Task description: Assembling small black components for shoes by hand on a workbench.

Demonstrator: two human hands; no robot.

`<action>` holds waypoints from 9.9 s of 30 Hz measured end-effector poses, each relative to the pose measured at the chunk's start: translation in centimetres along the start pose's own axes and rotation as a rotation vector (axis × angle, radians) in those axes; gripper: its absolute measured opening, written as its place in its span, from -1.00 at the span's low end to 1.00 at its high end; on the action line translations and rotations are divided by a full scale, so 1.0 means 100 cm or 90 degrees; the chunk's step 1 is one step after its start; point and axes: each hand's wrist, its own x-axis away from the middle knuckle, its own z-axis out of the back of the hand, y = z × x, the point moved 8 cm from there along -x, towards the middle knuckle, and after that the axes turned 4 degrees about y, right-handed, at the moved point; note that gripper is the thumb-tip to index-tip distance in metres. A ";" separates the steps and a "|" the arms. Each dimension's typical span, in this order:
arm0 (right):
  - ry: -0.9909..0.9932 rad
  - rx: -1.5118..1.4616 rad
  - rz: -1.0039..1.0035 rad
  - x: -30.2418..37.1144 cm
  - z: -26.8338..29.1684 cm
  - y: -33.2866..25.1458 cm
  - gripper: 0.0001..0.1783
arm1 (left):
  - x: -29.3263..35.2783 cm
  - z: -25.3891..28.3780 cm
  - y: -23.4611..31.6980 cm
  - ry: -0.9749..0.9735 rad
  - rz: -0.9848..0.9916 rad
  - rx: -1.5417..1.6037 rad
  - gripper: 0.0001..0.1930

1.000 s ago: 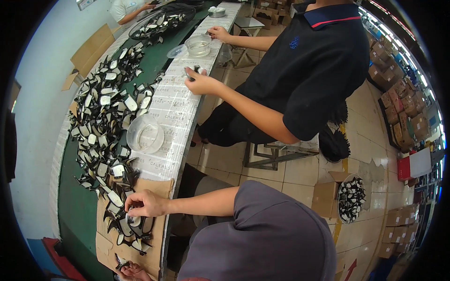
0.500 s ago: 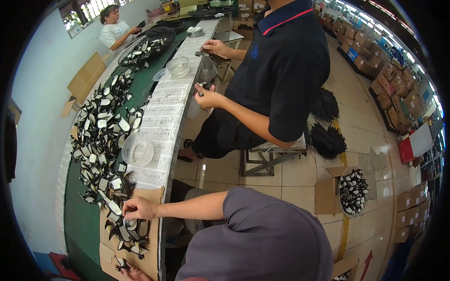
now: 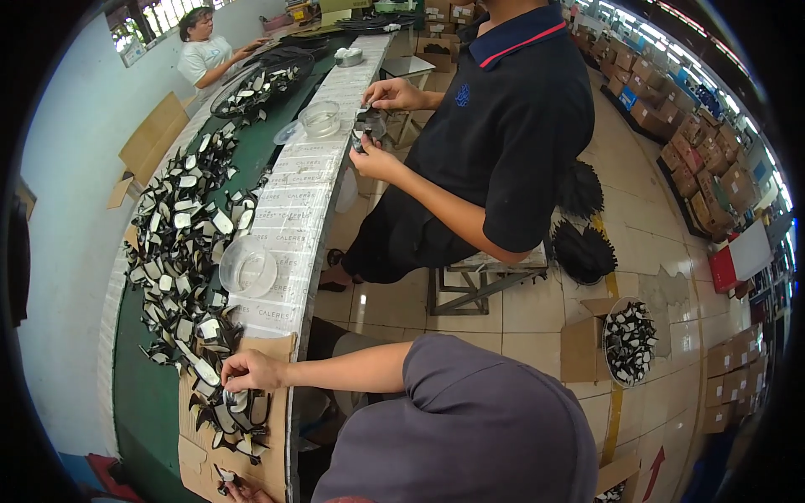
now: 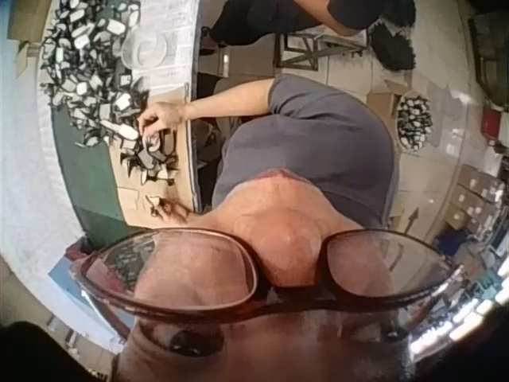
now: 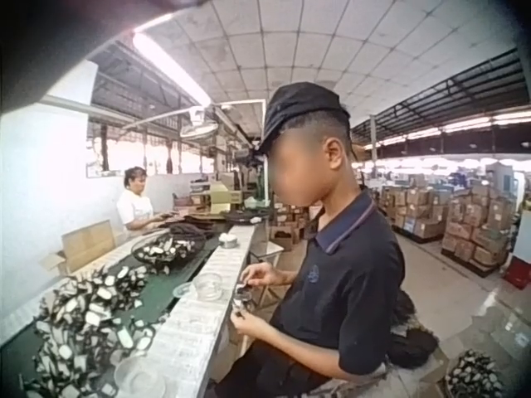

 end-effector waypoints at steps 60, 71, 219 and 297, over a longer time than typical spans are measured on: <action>-0.148 0.300 0.277 0.039 -0.070 -0.096 -0.67 | 0.071 -0.078 0.020 -0.147 -0.358 -0.173 -0.60; -0.205 0.277 0.203 0.048 -0.075 -0.079 -0.65 | 0.068 -0.073 0.027 -0.173 -0.379 -0.213 -0.58; -0.097 -0.188 -0.133 0.014 -0.007 -0.028 -0.73 | 0.045 -0.034 0.013 -0.142 -0.255 -0.192 -0.76; -0.028 0.334 0.200 0.012 -0.035 -0.086 -0.79 | 0.061 -0.036 0.001 -0.153 -0.087 0.031 -0.25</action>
